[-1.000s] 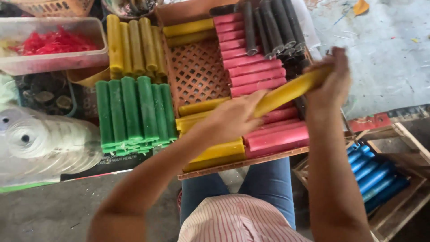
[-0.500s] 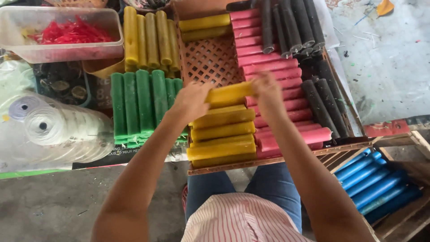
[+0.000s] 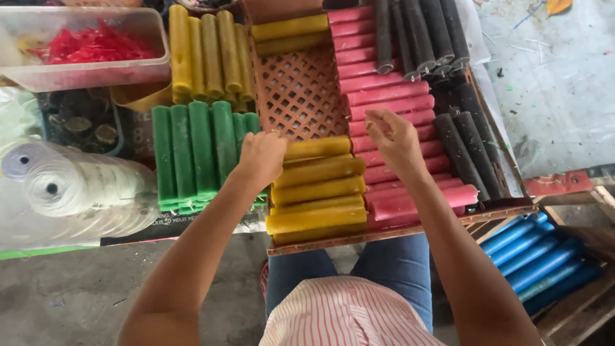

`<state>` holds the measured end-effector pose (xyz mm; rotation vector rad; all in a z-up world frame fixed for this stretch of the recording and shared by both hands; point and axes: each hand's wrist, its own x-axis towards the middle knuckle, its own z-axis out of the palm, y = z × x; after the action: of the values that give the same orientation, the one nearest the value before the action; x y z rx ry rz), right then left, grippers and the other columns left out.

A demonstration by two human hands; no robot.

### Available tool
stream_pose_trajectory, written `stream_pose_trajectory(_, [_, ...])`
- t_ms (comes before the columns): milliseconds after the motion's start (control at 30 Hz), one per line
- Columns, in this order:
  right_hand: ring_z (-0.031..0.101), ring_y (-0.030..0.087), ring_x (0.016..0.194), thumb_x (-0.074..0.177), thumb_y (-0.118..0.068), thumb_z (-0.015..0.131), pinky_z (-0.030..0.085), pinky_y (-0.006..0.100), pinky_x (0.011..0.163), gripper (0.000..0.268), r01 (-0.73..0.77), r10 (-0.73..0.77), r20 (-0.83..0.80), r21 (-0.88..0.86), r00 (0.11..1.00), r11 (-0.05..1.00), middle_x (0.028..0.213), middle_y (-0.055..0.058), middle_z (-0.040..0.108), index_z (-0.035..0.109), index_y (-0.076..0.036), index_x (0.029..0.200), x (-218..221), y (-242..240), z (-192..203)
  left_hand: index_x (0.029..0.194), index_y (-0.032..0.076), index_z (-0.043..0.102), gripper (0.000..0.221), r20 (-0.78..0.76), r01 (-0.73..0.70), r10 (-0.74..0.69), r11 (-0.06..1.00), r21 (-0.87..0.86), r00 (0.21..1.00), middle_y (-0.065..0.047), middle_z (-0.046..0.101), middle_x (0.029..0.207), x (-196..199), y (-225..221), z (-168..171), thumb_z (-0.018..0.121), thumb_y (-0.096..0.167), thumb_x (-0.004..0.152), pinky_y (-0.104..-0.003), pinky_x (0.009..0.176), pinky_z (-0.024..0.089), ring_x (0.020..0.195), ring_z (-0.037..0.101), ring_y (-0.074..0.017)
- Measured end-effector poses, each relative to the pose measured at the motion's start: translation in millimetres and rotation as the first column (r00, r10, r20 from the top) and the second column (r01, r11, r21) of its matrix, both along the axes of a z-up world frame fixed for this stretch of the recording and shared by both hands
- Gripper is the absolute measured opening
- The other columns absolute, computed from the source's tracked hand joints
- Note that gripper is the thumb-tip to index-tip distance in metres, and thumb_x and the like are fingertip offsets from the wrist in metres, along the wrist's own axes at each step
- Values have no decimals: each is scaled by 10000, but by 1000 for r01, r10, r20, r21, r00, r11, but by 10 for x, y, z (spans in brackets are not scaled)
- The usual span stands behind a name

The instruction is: Organizing colored candles by placing them into a wooden tray by color.

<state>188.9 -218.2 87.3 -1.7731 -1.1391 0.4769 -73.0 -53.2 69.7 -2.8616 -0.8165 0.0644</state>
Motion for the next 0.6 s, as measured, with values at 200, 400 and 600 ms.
stream_pose_trajectory(200, [720, 273, 1074, 983, -89, 663, 586, 434, 877, 271, -34, 33, -76, -9, 997, 999, 1122, 119, 767, 721, -49, 1245, -35, -131, 209, 924, 16, 749, 148, -101, -184, 157, 908, -377, 982, -134, 745, 866, 50, 18, 157, 714, 154, 885, -477, 753, 578, 834, 744, -362])
stream_pose_trajectory(400, [710, 302, 1106, 962, -103, 701, 576, 467, 904, 275, -50, 48, -61, -41, 997, 998, 1122, 137, 764, 735, -62, 1231, -123, -112, 107, 784, 24, 684, 305, -242, -214, 88, 796, -566, 966, -86, 662, 673, 161, 115, 338, 618, 194, 1028, -390, 650, 548, 589, 628, -250])
stream_pose_trajectory(600, [701, 352, 1110, 958, -80, 671, 599, 464, 874, 281, -94, 85, -98, -90, 992, 992, 1124, 201, 753, 715, 6, 1222, -181, -137, 217, 936, 56, 714, 222, -421, -209, -47, 814, -542, 906, -80, 699, 838, 413, 198, 500, 658, 262, 996, -410, 668, 565, 710, 682, -240])
